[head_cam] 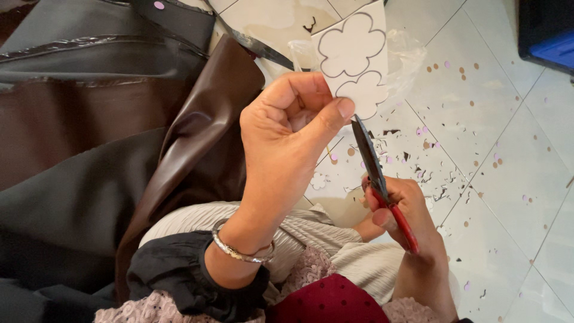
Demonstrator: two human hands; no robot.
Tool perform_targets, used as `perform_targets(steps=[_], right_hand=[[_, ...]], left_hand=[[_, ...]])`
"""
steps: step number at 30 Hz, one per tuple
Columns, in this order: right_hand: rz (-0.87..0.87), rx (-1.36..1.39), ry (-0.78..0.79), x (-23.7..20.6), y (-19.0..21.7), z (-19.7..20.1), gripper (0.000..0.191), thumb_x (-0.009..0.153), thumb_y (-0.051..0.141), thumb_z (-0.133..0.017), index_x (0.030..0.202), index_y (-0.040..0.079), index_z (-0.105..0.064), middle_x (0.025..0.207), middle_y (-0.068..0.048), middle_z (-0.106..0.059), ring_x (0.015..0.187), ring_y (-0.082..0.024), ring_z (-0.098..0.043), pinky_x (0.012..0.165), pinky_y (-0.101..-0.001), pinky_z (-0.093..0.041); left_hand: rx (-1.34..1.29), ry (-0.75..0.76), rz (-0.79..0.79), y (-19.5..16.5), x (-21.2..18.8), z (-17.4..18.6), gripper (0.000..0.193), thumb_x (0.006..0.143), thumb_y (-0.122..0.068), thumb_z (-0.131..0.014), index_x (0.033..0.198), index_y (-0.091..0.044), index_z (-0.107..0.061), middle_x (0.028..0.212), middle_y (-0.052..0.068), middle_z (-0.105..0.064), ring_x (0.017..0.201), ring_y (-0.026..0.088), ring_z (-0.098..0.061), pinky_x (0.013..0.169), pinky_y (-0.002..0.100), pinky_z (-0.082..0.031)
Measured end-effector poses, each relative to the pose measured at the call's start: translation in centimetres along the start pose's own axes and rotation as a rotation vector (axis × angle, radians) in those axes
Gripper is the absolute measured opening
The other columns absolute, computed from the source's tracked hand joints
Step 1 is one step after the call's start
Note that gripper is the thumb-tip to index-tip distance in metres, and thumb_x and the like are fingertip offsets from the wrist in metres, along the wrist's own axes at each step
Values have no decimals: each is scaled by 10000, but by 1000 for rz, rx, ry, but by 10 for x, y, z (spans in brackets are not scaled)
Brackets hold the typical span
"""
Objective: The person sits on the floor and uses red-handled scissors to cut cloud-shaped outlines from a white paper sheet. They rotate the paper and trim along the drawn lines, producing individual cloud cutouts that fall onto the tiled floor.
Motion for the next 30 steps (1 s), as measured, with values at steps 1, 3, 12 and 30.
perform_targets(steps=[1,3,12,30], right_hand=[[2,-8,-4,0,-1,1,857,657,950,-529,658,94,-495,759,-6,-593,638,-93,-519,569,-244,-433],[20,-14,-3,0,-3,1,853,672,944,-531,658,93,-486,775,-5,-600,650,-93,-528,583,-243,-448],[-66,253,114,7,-1,1,612,795,589,-790,1093,81,-626,872,20,-575,725,-78,-481,680,-238,-438],[161,-128,-230,5,2,-8,633,780,682,-749,860,69,-612,657,55,-484,602,-50,-434,543,-219,-359]], left_hand=[[1,0,0,0,0,0,122,1000,69,-744,1095,74,-666,967,82,-730,870,79,-671,857,227,-566],[2,-1,1,1,0,1,118,1000,67,-746,1085,71,-665,960,75,-726,866,77,-667,857,226,-567],[-131,-89,15,6,3,1,141,986,53,-766,1060,44,-647,916,61,-705,909,110,-665,871,262,-563],[-312,-132,153,17,-7,-17,208,958,23,-757,1156,11,-693,1084,105,-751,987,161,-699,931,329,-573]])
Point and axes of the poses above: each hand's wrist, its own x-axis towards the middle knuckle, its own z-axis out of the back of the hand, y = z × x, the point moved 2 cm from there along x, towards the middle knuckle
